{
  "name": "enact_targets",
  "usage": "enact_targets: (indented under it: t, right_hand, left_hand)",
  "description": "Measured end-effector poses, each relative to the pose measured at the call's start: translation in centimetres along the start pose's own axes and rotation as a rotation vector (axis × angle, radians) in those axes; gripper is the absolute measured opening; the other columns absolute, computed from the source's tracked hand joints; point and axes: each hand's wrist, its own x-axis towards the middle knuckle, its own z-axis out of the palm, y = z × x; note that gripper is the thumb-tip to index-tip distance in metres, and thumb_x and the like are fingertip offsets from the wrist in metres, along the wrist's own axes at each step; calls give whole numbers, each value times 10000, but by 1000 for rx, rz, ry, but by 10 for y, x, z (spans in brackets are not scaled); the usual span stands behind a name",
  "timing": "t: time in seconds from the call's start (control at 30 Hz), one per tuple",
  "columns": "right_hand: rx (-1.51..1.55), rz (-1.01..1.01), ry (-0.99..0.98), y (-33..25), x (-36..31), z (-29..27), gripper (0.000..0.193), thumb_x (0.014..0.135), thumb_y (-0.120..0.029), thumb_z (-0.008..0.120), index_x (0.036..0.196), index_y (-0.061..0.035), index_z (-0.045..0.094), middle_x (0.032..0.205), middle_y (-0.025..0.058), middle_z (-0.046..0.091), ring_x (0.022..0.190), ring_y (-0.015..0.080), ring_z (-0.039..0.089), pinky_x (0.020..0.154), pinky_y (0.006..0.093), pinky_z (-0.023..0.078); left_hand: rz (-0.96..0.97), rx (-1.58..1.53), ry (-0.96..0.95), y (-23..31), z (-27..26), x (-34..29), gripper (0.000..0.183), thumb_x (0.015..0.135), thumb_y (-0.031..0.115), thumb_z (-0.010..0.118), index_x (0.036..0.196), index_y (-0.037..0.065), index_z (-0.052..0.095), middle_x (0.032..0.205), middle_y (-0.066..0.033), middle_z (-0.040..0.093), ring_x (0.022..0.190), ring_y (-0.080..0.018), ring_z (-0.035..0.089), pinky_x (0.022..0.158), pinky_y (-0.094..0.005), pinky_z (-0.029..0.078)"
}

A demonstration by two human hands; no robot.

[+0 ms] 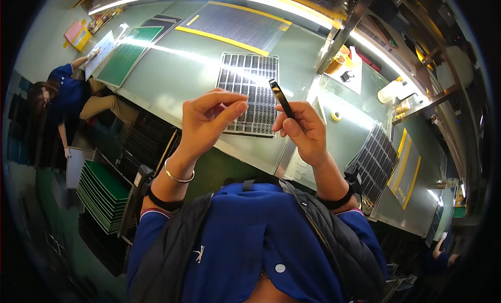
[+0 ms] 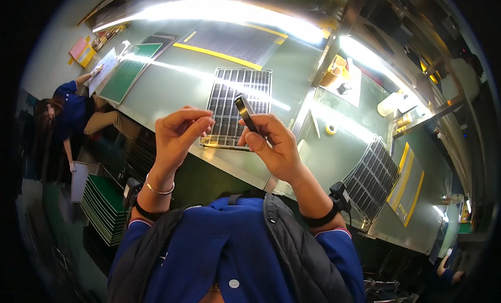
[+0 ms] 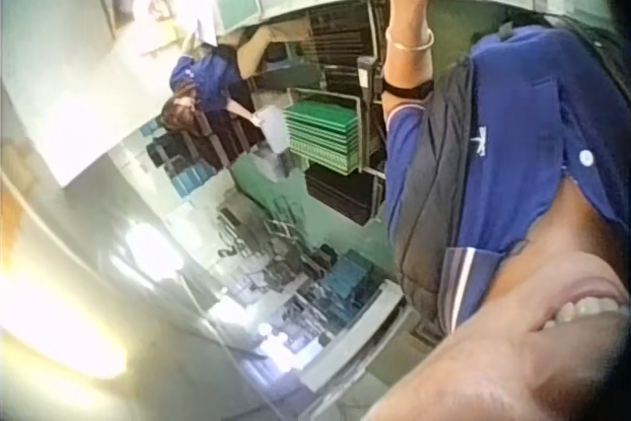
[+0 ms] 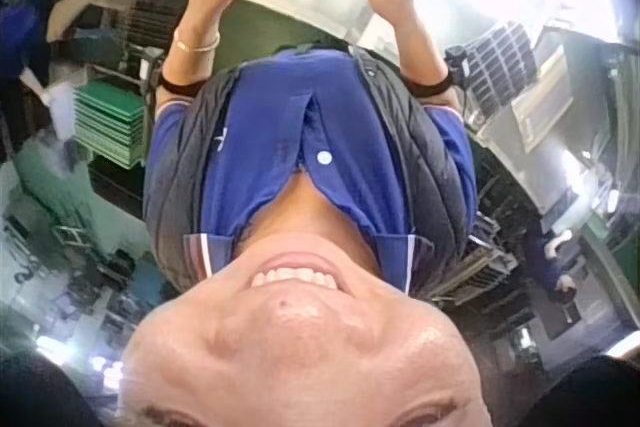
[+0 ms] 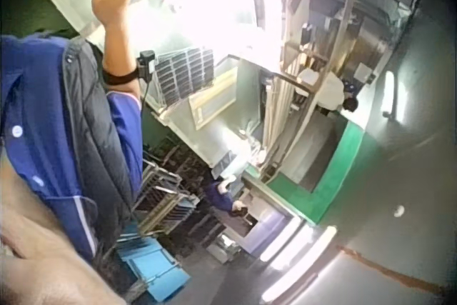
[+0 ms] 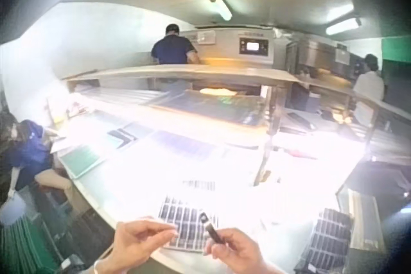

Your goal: Inspecting solar cell grids on a light table, applying tape, and using a magnifying glass to check details.

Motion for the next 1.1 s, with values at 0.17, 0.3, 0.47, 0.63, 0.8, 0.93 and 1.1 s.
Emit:
enact_targets:
  t: [0.17, 0.3, 0.47, 0.63, 0.8, 0.93, 1.1]
  right_hand:
    - [-191, -73, -61, 2, -9, 0, 304, 937, -176, 587, 1151, 32, 526, 876, 83, 617, 791, 114, 569, 702, 225, 444]
    - [-490, -185, -66, -2, -13, 6, 231, 868, -27, 639, 1082, 26, 569, 884, 84, 636, 802, 139, 609, 703, 261, 479]
    - [-491, -201, 31, 18, -18, 8, 210, 779, -27, 724, 953, 15, 614, 761, 111, 585, 649, 215, 580, 595, 315, 469]
    - [-509, -216, 6, 16, -27, 12, 230, 807, -51, 722, 997, 8, 605, 789, 105, 601, 674, 194, 587, 620, 295, 472]
    - [-493, -170, -54, 16, -20, 15, 226, 826, -71, 706, 1020, -4, 609, 833, 97, 640, 708, 184, 612, 647, 287, 480]
    - [-487, -157, -60, 16, -13, 20, 219, 821, -65, 705, 1017, -11, 622, 849, 86, 665, 720, 160, 616, 653, 285, 475]
    - [-498, -131, -15, 28, -19, 29, 259, 812, -98, 735, 1022, 2, 621, 833, 108, 632, 744, 192, 636, 673, 292, 505]
  left_hand:
    - [19, -40, -5, 9, 15, 2, 268, 832, 9, 687, 1097, -26, 660, 917, -65, 635, 778, -91, 588, 663, -202, 474]
    - [48, -1, -55, 10, 15, 1, 345, 787, 64, 747, 1121, 22, 671, 872, -44, 640, 770, -74, 567, 614, -200, 442]
    - [19, 152, -98, -11, 12, 1, 285, 797, 135, 754, 1074, 84, 711, 785, -11, 635, 691, -62, 536, 594, -218, 441]
    - [-73, 15, -114, -6, 14, -9, 273, 807, 61, 734, 1077, 44, 700, 839, -23, 638, 699, -43, 547, 576, -185, 422]
    - [-87, -64, -118, -12, 6, -8, 293, 810, 70, 734, 1099, 41, 690, 835, -17, 631, 717, -49, 560, 608, -182, 440]
    - [-104, -58, -127, -14, -5, -6, 297, 816, 73, 730, 1108, 42, 686, 832, -10, 627, 727, -53, 566, 615, -185, 444]
    - [-75, 71, -134, -12, -13, -13, 320, 804, 82, 745, 1117, 48, 682, 866, -15, 644, 747, -56, 567, 640, -192, 458]
